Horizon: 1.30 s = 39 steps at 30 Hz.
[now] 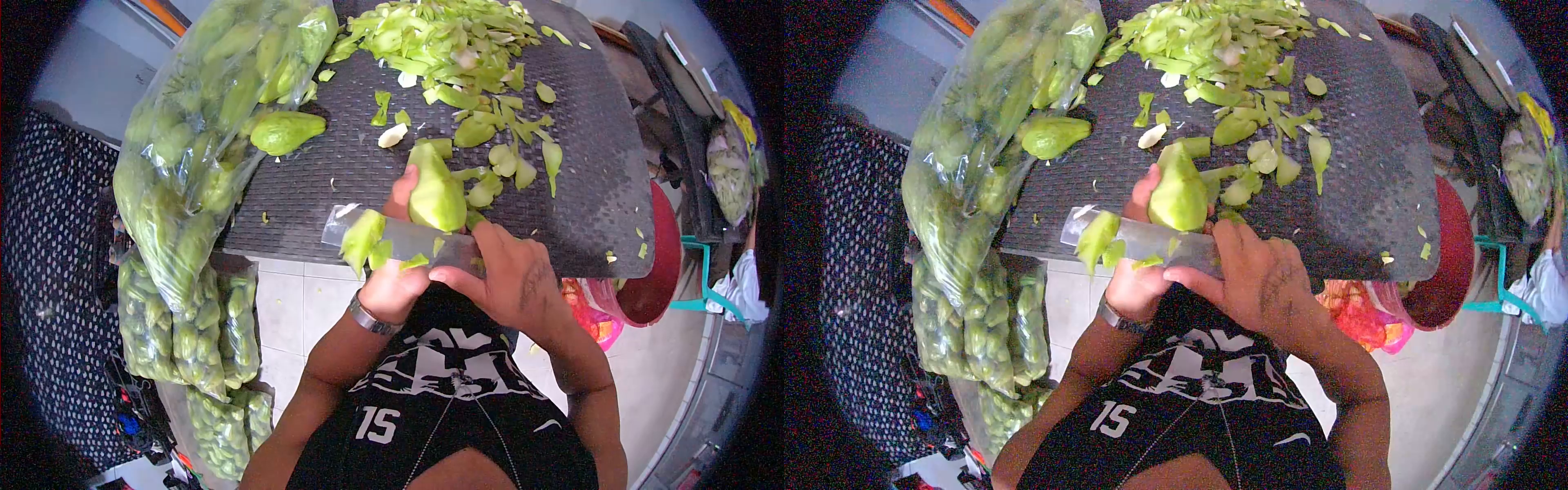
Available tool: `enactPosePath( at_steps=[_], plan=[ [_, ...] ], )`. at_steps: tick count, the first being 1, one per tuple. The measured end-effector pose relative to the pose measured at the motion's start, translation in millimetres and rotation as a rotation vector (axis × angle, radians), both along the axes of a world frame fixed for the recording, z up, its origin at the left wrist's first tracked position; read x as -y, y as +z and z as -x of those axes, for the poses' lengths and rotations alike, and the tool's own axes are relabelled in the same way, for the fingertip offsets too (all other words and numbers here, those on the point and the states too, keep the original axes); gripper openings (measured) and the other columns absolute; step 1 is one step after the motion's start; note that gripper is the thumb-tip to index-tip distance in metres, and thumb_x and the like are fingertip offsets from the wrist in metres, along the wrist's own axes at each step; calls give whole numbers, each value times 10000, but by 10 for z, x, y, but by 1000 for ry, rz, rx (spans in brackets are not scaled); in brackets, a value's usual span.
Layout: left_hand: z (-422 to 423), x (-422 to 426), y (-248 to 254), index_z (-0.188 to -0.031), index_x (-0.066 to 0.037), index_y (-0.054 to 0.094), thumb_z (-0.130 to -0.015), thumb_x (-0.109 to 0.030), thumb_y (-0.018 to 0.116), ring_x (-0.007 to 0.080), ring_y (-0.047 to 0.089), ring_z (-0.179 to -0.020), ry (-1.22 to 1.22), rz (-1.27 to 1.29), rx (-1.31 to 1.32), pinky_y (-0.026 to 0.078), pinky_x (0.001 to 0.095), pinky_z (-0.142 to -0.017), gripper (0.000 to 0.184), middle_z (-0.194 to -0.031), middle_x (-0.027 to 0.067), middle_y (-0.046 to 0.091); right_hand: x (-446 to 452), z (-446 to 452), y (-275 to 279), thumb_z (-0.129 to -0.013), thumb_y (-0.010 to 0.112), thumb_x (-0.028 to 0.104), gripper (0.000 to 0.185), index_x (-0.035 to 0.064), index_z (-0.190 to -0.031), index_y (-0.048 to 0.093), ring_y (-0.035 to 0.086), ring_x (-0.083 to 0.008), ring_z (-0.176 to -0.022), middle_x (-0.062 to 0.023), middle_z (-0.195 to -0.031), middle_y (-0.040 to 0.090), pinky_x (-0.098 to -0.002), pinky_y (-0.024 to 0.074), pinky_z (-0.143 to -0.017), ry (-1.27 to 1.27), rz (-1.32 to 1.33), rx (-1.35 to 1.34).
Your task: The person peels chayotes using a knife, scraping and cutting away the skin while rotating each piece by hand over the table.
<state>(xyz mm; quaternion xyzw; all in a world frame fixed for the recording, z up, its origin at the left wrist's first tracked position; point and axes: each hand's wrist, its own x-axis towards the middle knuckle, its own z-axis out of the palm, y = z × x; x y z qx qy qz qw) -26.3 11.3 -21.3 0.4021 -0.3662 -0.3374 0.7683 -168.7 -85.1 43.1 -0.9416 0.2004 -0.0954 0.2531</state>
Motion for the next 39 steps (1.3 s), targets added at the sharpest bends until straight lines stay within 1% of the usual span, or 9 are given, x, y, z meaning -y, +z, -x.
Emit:
enactPosePath(
  at_steps=[6, 11, 14, 16, 21, 25, 28, 33, 39],
  plan=[
    [-80, 141, 164, -1436, -112, 486, -1033, -453, 528, 264, 681, -1042, 33, -299, -781, 574, 418, -844, 529, -1213, 114, 665, 248, -40, -10, -923, 660, 593, 590, 12, -983, 578, 674, -467, -766, -230, -823, 662, -531, 522, -662, -59, -120, 19],
    [-154, 110, 170, -1370, -120, 555, -1074, -447, 460, 250, 685, -1012, -31, -241, -689, 574, 437, -810, 451, -1218, 87, 680, 548, 20, 33, -917, 674, 594, 604, -5, -913, 595, 683, -484, -804, -281, -802, 668, -545, 536, -692, -144, -334, -109],
    [-175, 185, 163, -1309, -128, 627, -1024, -559, 529, 223, 689, -997, -90, -260, -845, 569, 411, -862, 527, -1159, 76, 707, 243, 32, 33, -926, 705, 510, 533, -1, -956, 557, 644, -485, -747, -244, -761, 621, -515, 488, -637, 83, -112, 14],
    [-92, 143, 147, -1425, -121, 537, -1059, -477, 524, 207, 651, -1155, 0, -279, -687, 528, 425, -1005, 511, -1282, 72, 660, 160, 13, 52, -906, 680, 587, 594, 11, -977, 553, 662, -476, -752, -224, -794, 647, -536, 517, -659, 59, -92, 4],
    [-29, 45, 213, -1466, -115, 511, -1068, -413, 519, 241, 614, -1233, -98, -45, -478, 497, 447, -1066, 497, -1368, 92, 610, 177, 17, -12, -892, 626, 679, 662, 27, -989, 563, 672, -478, -718, -201, -811, 662, -580, 532, -664, 88, 63, 1],
    [-43, 158, 109, -1375, -79, 566, -1052, -519, 470, 297, 671, -1028, 215, -194, -871, 560, 436, -807, 554, -1255, 139, 659, 409, 48, 31, -927, 628, 629, 623, 8, -951, 578, 677, -472, -745, -241, -788, 665, -575, 524, -681, -51, -76, -56],
    [-210, 38, 255, -1375, -72, 562, -1057, -491, 482, 324, 673, -1030, -66, -278, -721, 567, 450, -768, 532, -1248, 123, 672, 651, 102, 31, -946, 635, 585, 593, -6, -918, 585, 679, -476, -769, -275, -768, 660, -566, 520, -682, -240, -222, -157],
    [-42, 147, 293, -1370, -76, 573, -1038, -504, 522, 295, 685, -1027, 105, -222, -703, 561, 460, -856, 544, -1180, 113, 706, 444, 57, 80, -945, 632, 599, 606, -5, -921, 584, 675, -492, -781, -283, -793, 670, -556, 529, -690, -78, -224, -79],
    [-158, 198, 204, -1363, -63, 591, -1019, -485, 564, 253, 684, -1073, -71, -220, -812, 531, 402, -985, 546, -1203, 139, 702, 294, -24, 41, -911, 694, 562, 576, 3, -898, 550, 656, -487, -783, -241, -769, 629, -529, 506, -659, 59, -97, 26]
  ],
)
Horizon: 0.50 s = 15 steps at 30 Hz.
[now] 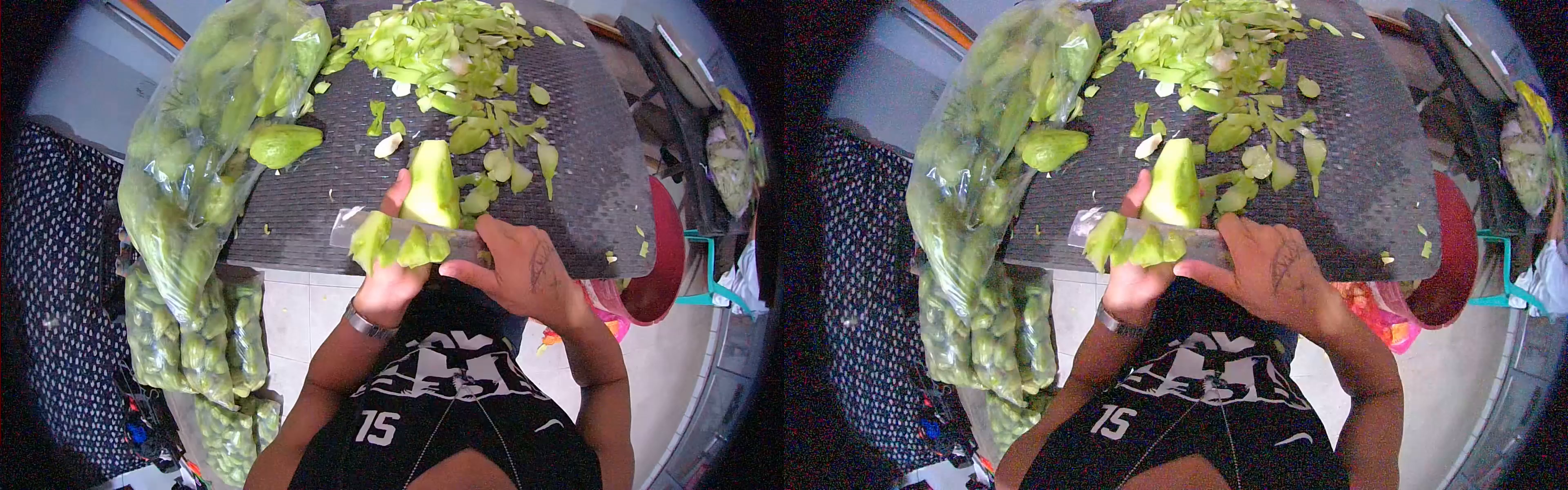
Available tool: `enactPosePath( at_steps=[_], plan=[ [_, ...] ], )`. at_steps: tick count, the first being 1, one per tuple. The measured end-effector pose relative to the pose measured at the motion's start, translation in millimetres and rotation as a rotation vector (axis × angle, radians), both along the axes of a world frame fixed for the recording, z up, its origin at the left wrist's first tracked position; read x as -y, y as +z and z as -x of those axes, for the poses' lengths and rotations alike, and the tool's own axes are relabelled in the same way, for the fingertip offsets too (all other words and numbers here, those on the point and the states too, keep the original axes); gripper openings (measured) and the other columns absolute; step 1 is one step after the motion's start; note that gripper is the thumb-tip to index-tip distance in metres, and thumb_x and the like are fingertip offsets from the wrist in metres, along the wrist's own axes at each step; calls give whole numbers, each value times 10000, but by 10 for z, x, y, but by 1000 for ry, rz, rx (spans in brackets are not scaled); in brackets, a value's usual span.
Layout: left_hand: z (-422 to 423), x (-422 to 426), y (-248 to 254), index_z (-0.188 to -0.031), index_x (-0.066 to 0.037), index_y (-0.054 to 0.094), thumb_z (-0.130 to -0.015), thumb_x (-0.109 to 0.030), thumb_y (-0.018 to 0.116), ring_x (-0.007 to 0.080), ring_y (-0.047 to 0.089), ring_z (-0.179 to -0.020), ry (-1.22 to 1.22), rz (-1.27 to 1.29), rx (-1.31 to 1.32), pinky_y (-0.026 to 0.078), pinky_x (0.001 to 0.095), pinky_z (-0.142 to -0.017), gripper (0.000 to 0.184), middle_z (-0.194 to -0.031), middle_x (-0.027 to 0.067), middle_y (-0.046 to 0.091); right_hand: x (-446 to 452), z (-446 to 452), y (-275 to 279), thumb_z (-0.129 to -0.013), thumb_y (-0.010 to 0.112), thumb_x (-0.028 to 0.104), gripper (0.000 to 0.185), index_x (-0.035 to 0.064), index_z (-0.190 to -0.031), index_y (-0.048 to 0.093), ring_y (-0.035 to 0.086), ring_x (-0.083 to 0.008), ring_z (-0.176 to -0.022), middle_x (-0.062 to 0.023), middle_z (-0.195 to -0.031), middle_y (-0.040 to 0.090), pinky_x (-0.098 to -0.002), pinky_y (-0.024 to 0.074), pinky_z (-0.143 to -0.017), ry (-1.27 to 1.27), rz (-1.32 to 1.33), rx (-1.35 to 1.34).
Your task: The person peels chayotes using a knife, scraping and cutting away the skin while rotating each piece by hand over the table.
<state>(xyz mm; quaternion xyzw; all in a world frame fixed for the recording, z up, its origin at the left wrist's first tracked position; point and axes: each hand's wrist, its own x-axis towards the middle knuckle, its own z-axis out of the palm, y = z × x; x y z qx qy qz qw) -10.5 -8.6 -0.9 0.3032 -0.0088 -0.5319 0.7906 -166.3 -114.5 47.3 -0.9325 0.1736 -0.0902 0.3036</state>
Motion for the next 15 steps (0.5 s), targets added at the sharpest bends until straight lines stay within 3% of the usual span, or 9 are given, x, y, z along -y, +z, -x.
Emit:
enactPosePath(
  at_steps=[2, 6, 7, 11, 12, 15],
  plan=[
    [30, 10, 88, -1351, -53, 589, -1028, -492, 537, 262, 693, -1018, 21, -37, -14, 558, 407, -898, 548, -1164, 141, 707, 25, 13, 16, -921, 641, 632, 624, 11, -901, 577, 680, -468, -772, -226, -788, 661, -529, 537, -665, 9, 59, -26],
    [-46, -180, -50, -1333, -43, 580, -1047, -508, 474, 279, 706, -861, -132, 75, 71, 579, 405, -693, 556, -1093, 141, 704, 321, 73, -25, -950, 630, 594, 598, -4, -956, 608, 684, -469, -796, -250, -805, 674, -528, 535, -675, -143, -16, -81],
    [-36, -140, 101, -1322, -42, 574, -1057, -513, 432, 297, 697, -754, -148, -46, 82, 554, 390, -581, 559, -1066, 140, 697, 483, 93, -43, -957, 627, 584, 591, -7, -971, 617, 683, -473, -803, -260, -810, 675, -530, 532, -679, -232, -55, -130],
    [-58, -119, 117, -1311, -70, 584, -1058, -537, 445, 249, 718, -797, -152, -31, 44, 587, 369, -632, 548, -1075, 108, 719, 624, 124, -125, -972, 616, 560, 578, -16, -1025, 640, 676, -494, -828, -302, -827, 670, -541, 520, -697, -313, -164, -188],
    [-71, -100, 71, -1322, -69, 576, -1059, -536, 446, 249, 724, -824, -159, -30, 49, 593, 375, -649, 552, -1090, 105, 718, 543, 90, -114, -969, 624, 556, 575, -19, -949, 636, 675, -495, -828, -302, -811, 661, -544, 511, -693, -283, -212, -148],
    [64, -156, -245, -1486, -164, 456, -1043, -513, 492, 368, 601, -1192, 50, 107, 254, 580, 503, -843, 565, -1395, 172, 562, 260, -12, 30, -959, 639, 553, 569, -14, -913, 617, 677, -490, -818, -286, -783, 658, -547, 515, -694, -37, -182, -64]
  ],
)
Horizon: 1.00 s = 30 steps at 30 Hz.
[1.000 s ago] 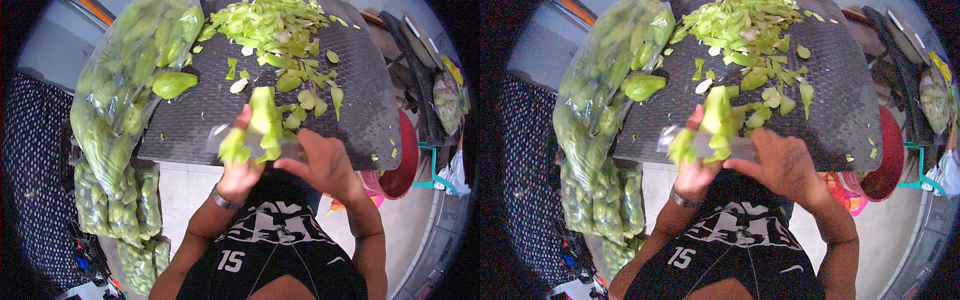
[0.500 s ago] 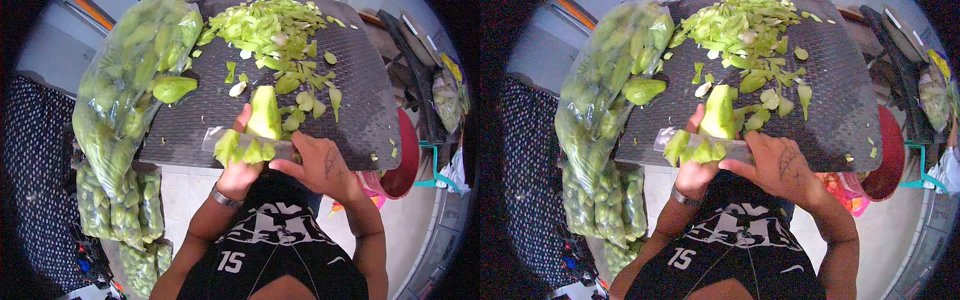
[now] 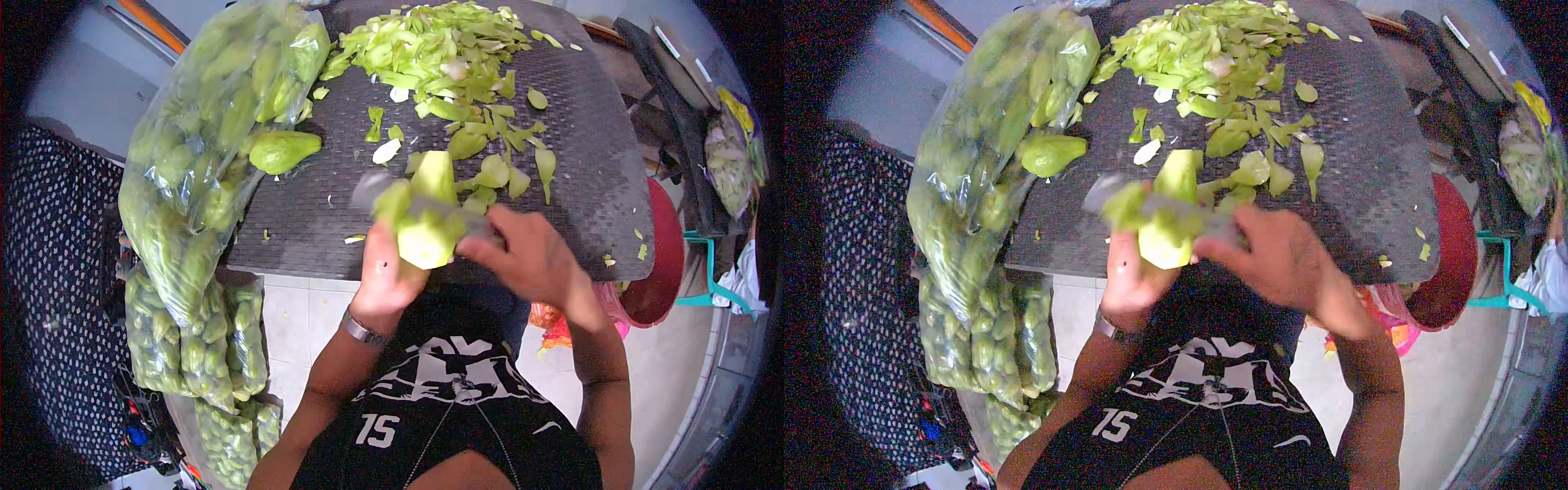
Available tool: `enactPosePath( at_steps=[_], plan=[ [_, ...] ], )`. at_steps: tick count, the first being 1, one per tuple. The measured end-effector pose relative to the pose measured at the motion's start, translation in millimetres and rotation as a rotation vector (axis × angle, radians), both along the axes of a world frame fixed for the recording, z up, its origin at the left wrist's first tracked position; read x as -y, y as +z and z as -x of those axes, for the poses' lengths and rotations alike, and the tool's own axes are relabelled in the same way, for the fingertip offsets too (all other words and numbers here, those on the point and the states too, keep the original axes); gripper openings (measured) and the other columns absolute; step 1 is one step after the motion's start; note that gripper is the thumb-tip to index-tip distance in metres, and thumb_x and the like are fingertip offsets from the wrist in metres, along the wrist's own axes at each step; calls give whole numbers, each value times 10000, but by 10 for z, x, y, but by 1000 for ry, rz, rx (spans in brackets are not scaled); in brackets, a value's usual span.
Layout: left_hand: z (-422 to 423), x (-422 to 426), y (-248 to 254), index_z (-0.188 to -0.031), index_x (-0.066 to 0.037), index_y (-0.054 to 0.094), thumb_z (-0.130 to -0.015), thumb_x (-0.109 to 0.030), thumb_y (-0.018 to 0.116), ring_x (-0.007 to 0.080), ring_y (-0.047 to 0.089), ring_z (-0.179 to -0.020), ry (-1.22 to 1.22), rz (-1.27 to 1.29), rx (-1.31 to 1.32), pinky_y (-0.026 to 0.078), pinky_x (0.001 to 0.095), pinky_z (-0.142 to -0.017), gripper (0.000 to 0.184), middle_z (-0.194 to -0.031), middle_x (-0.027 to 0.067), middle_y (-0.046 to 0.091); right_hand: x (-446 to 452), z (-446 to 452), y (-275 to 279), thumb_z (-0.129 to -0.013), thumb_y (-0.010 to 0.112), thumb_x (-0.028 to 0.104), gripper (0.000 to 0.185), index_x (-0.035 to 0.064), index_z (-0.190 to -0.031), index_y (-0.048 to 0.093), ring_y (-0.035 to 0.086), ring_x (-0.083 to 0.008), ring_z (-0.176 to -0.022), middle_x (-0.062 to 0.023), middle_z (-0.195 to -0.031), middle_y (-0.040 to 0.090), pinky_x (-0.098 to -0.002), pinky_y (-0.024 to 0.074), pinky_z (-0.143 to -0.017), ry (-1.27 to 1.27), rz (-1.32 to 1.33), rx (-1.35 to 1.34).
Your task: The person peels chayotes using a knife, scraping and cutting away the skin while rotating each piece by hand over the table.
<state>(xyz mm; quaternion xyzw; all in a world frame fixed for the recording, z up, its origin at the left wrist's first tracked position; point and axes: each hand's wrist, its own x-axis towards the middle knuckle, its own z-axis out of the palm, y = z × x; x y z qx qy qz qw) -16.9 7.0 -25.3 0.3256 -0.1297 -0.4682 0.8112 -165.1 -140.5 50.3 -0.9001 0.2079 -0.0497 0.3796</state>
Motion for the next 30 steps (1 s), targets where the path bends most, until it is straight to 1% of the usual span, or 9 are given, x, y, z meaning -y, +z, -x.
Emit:
enactPosePath(
  at_steps=[1, 4, 9, 12, 18, 20, 21, 24, 30],
  plan=[
    [45, 13, -106, -1546, -203, 398, -1037, -510, 507, 398, 533, -1333, 75, 84, 19, 567, 546, -933, 604, -1505, 185, 490, -80, -30, -65, -943, 658, 558, 564, -1, -893, 601, 676, -484, -799, -269, -779, 663, -549, 518, -691, 25, 69, 34],
    [-39, -82, -51, -1537, -171, 405, -1028, -516, 519, 393, 538, -1331, -34, -41, -24, 569, 547, -931, 626, -1499, 185, 497, -20, -79, -50, -930, 662, 578, 579, 2, -909, 598, 676, -482, -798, -263, -800, 673, -546, 527, -700, 52, 125, 62],
    [-177, -53, 247, -1356, -98, 568, -1050, -547, 449, 295, 713, -851, -295, -62, -235, 582, 399, -664, 556, -1086, 140, 710, 422, 68, -204, -923, 690, 542, 528, 22, -1003, 646, 684, -468, -838, -236, -831, 694, -518, 537, -717, -126, 161, -25],
    [-158, -64, 352, -1348, -82, 569, -1066, -526, 444, 273, 709, -888, -308, -24, -335, 584, 402, -713, 541, -1068, 114, 712, 702, 283, -256, -995, 605, 539, 554, -14, -989, 634, 680, -386, -641, -216, -755, 677, -458, 521, -590, -266, 215, -60],
    [-128, 96, 285, -1351, -98, 573, -1070, -490, 487, 271, 696, -953, -82, -134, -190, 569, 433, -850, 490, -1136, 110, 696, 472, 243, -191, -1046, 492, 585, 560, 77, -836, 605, 411, -96, -376, 16, -587, 489, -274, 317, -368, -361, -1096, -53],
    [-144, 123, 357, -1350, -98, 572, -1062, -495, 502, 273, 696, -967, -73, -175, -205, 571, 440, -876, 496, -1142, 110, 695, 254, 175, -346, -1046, 460, 605, 576, 75, -845, 560, 463, -141, -428, -21, -627, 477, -292, 376, -396, -168, -820, -45],
    [-143, 115, 374, -1350, -98, 571, -1058, -497, 510, 274, 696, -974, -64, -197, -216, 571, 443, -889, 499, -1144, 110, 694, 144, 132, -444, -1014, 591, 517, 495, 27, -942, 594, 608, -293, -548, -118, -689, 558, -385, 482, -519, 17, -120, 189],
    [-142, 79, 261, -1289, -96, 591, -1040, -511, 538, 274, 701, -964, -102, -132, -268, 578, 443, -888, 487, -1093, 121, 698, -283, 51, -98, -971, 676, 445, 471, -10, -1056, 585, 674, -422, -747, -208, -793, 615, -469, 520, -657, 20, 40, 136],
    [-131, 114, 341, -1138, -90, 646, -981, -602, 582, 233, 718, -865, -170, -183, -251, 597, 397, -802, 540, -933, 104, 717, -353, 33, -84, -937, 696, 500, 529, 6, -1058, 549, 668, -451, -758, -217, -841, 652, -520, 518, -666, 34, 262, 87]
  ],
)
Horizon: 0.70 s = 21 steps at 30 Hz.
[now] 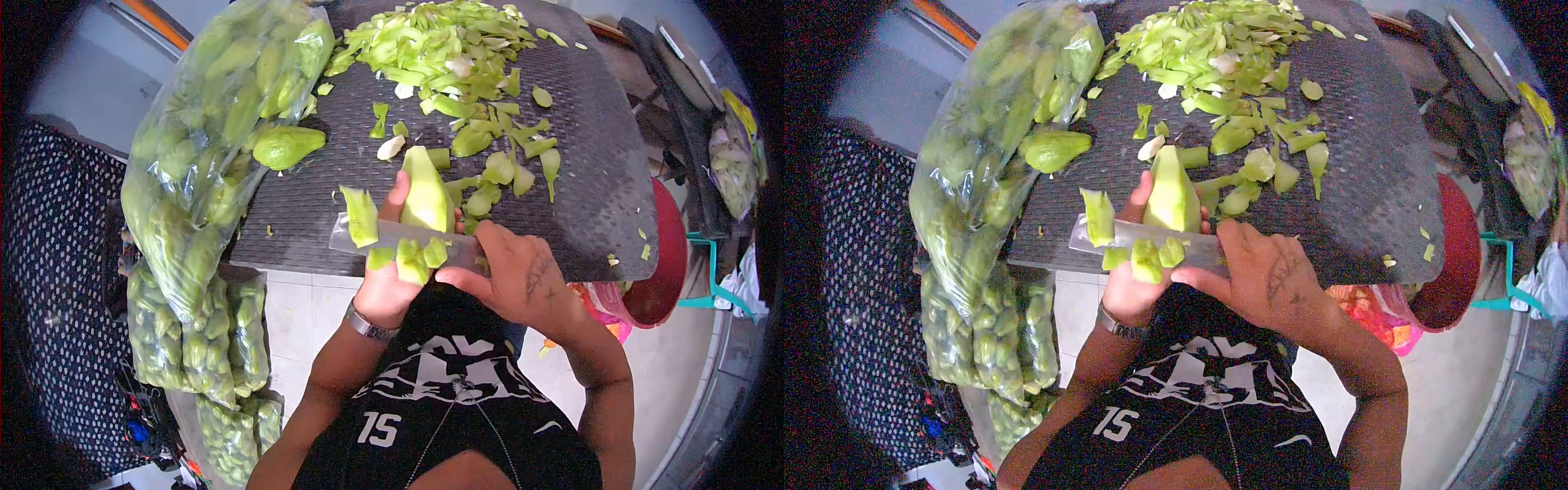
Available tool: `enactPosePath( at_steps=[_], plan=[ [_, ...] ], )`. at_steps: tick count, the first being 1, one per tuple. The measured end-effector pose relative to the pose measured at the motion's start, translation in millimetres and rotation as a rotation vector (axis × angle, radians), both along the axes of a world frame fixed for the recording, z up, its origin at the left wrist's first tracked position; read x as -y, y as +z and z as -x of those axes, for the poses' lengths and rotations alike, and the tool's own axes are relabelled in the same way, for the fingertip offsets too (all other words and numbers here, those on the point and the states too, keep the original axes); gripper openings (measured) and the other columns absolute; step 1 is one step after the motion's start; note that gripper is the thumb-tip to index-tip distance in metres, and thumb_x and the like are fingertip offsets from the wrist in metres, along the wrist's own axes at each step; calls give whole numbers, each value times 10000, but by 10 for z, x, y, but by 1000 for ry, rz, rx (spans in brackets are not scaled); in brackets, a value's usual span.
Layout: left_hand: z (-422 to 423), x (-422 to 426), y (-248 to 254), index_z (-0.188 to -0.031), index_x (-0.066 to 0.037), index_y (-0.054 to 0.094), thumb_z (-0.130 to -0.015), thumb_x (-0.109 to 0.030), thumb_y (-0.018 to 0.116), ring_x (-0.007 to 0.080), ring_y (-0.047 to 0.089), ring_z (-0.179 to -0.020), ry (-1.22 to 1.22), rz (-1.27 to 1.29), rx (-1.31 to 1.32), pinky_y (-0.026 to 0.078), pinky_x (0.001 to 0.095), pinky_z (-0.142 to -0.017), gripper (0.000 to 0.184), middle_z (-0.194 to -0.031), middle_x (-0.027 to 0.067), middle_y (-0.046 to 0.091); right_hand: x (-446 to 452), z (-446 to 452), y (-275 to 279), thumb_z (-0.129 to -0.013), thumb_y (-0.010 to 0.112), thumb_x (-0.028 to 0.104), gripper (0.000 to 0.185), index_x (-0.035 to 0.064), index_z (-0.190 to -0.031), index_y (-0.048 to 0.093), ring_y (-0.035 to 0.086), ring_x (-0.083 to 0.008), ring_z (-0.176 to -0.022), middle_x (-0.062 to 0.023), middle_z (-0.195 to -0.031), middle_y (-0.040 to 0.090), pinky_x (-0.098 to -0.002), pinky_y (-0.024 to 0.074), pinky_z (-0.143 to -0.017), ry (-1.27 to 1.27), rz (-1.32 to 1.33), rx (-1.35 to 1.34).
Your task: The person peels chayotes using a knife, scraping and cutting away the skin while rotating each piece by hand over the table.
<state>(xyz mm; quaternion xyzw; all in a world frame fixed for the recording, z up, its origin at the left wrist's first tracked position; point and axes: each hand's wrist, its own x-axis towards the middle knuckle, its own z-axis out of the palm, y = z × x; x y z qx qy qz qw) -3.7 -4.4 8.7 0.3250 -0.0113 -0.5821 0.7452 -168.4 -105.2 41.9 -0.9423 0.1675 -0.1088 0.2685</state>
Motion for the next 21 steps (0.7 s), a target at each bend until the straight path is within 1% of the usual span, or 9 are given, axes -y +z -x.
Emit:
enactPosePath(
  at_steps=[2, 5, 6, 8, 11, 14, 18, 19, 21],
  plan=[
    [-52, -46, -109, -1198, -99, 635, -998, -555, 590, 235, 713, -937, -56, 71, 20, 592, 420, -848, 500, -1020, 104, 717, 16, 6, 32, -930, 705, 499, 526, 7, -1029, 546, 658, -460, -750, -220, -820, 647, -523, 513, -658, 17, 21, -5],
    [16, 0, -332, -1347, -118, 578, -1016, -490, 600, 232, 681, -1081, 140, 110, 11, 563, 456, -947, 499, -1188, 89, 682, 164, -8, 25, -927, 713, 490, 522, 2, -998, 544, 647, -471, -750, -231, -787, 630, -519, 503, -651, 12, -63, -25],
    [72, -51, -309, -1469, -137, 487, -1044, -431, 576, 239, 636, -1189, 219, 101, 30, 525, 481, -1025, 524, -1313, 73, 631, 219, -13, 19, -927, 715, 486, 521, -1, -990, 543, 643, -474, -752, -236, -776, 623, -516, 499, -650, 4, -109, -30],
    [97, -76, -243, -1454, -72, 510, -1060, -445, 513, 315, 654, -1172, 253, 87, 78, 561, 464, -977, 543, -1318, 158, 648, 250, -3, 60, -929, 717, 470, 509, -5, -978, 541, 640, -481, -764, -247, -763, 613, -516, 493, -655, -2, -110, -41],
    [-15, -101, -380, -1451, -61, 504, -1067, -430, 494, 341, 648, -1178, 12, 254, -174, 558, 484, -1002, 533, -1340, 170, 633, 253, 0, 95, -931, 675, 548, 561, 0, -954, 559, 667, -481, -774, -245, -773, 651, -531, 519, -663, 33, -108, -49],
    [57, -172, -361, -1444, -55, 514, -1065, -449, 487, 343, 662, -1153, 53, 258, -145, 547, 487, -1033, 547, -1322, 174, 646, 370, -8, 87, -929, 656, 592, 592, 6, -945, 573, 683, -479, -786, -243, -785, 672, -539, 533, -675, 18, -139, -40],
    [67, -134, -266, -1451, -34, 505, -1068, -446, 481, 345, 687, -1109, 12, 193, -321, 589, 500, -954, 563, -1305, 189, 655, 280, 18, 133, -931, 646, 597, 593, 6, -948, 589, 684, -484, -811, -261, -800, 670, -542, 531, -695, 81, -130, -62],
    [82, -83, -148, -1418, -8, 518, -1074, -462, 449, 343, 714, -1000, -1, 150, -255, 613, 495, -871, 574, -1248, 201, 667, 306, 10, 130, -935, 639, 597, 595, 5, -946, 592, 682, -487, -820, -266, -806, 670, -543, 531, -700, 34, -136, -64],
    [67, -112, -124, -1410, -21, 519, -1083, -458, 443, 326, 703, -1039, -55, 153, -196, 600, 472, -881, 551, -1232, 187, 672, 423, -30, 78, -942, 625, 598, 598, 1, -941, 597, 679, -493, -837, -276, -819, 671, -546, 530, -709, -62, -154, -73]
  ],
)
